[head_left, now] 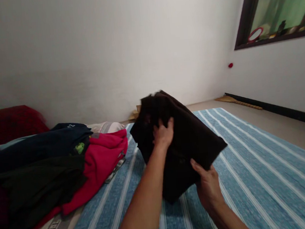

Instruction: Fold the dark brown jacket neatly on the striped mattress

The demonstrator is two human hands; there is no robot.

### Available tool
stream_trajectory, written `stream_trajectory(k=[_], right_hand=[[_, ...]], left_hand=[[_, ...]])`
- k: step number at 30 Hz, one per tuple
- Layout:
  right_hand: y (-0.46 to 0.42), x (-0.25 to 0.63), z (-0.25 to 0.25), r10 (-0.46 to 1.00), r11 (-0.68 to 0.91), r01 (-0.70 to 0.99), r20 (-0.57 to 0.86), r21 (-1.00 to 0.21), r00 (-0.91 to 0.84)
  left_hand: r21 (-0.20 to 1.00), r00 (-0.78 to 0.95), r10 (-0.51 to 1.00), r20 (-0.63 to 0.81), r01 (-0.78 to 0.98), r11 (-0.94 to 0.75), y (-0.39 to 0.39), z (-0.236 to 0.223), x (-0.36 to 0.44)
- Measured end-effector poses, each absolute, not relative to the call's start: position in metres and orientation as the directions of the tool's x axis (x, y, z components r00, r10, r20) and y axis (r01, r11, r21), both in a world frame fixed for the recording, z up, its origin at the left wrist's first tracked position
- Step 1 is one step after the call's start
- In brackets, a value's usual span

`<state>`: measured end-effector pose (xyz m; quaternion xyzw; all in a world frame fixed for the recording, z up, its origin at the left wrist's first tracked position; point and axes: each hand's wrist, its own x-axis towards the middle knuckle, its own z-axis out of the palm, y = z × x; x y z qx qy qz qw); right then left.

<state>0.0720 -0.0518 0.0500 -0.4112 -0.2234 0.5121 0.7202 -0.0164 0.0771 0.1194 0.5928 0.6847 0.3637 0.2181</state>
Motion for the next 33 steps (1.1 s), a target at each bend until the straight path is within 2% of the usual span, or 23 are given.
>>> stream_trajectory(k=[2, 3, 4, 7, 12, 14, 16, 18, 19, 22, 24, 30, 32, 33], right_hand=[[-0.057, 0.082, 0.022, 0.89, -0.005, -0.752, -0.345, -0.66, 0.298], [-0.061, 0.087, 0.012, 0.876, -0.05, -0.802, -0.412, -0.595, 0.251], [-0.063, 0.092, 0.004, 0.866, -0.091, -0.831, -0.456, -0.548, 0.206], [-0.068, 0.1, -0.002, 0.866, -0.149, -0.858, -0.484, -0.492, 0.128], [-0.068, 0.102, 0.006, 0.862, -0.172, -0.875, -0.5, -0.452, 0.089], [-0.069, 0.103, 0.005, 0.86, -0.173, -0.883, -0.504, -0.437, 0.081], [-0.07, 0.105, 0.003, 0.854, -0.17, -0.887, -0.513, -0.43, 0.085], [-0.07, 0.105, 0.0, 0.85, -0.165, -0.889, -0.519, -0.426, 0.09], [-0.07, 0.105, -0.001, 0.849, -0.165, -0.889, -0.52, -0.428, 0.093], [-0.069, 0.106, -0.002, 0.851, -0.164, -0.886, -0.516, -0.434, 0.095], [-0.067, 0.107, -0.001, 0.849, -0.181, -0.883, -0.521, -0.433, 0.081], [-0.071, 0.116, 0.001, 0.846, -0.31, -0.818, -0.534, -0.484, -0.004], [-0.078, 0.12, -0.002, 0.851, -0.358, -0.748, -0.524, -0.558, -0.017], [-0.083, 0.123, -0.003, 0.868, -0.334, -0.705, -0.496, -0.626, 0.029]], left_hand=[[0.633, -0.07, 0.997, -0.03, 0.771, 0.073, 0.078, 0.095, 0.008], [0.547, 0.025, 0.99, -0.141, 0.835, 0.057, 0.076, 0.08, 0.019], [0.475, 0.075, 0.981, -0.18, 0.88, 0.02, 0.074, 0.066, 0.028], [0.361, 0.086, 0.983, -0.161, 0.932, -0.022, 0.068, 0.038, 0.04], [0.383, 0.07, 0.99, -0.121, 0.924, -0.018, 0.064, 0.042, 0.031], [0.384, 0.032, 0.999, -0.01, 0.923, -0.025, 0.062, 0.051, 0.023], [0.379, -0.044, 0.985, 0.165, 0.925, -0.023, 0.061, 0.059, 0.009], [0.419, -0.163, 0.944, 0.286, 0.907, 0.03, 0.062, 0.065, -0.013], [0.475, -0.244, 0.926, 0.288, 0.876, 0.083, 0.063, 0.066, -0.025], [0.721, -0.446, 0.893, 0.064, 0.639, 0.267, 0.064, 0.062, -0.057], [0.798, -0.455, 0.89, -0.039, 0.522, 0.302, 0.063, 0.054, -0.068], [0.911, -0.374, 0.917, -0.14, 0.315, 0.268, 0.049, 0.038, -0.068], [0.929, -0.378, 0.914, -0.145, 0.265, 0.257, 0.042, 0.036, -0.07], [0.935, -0.385, 0.912, -0.141, 0.251, 0.251, 0.039, 0.035, -0.072]])
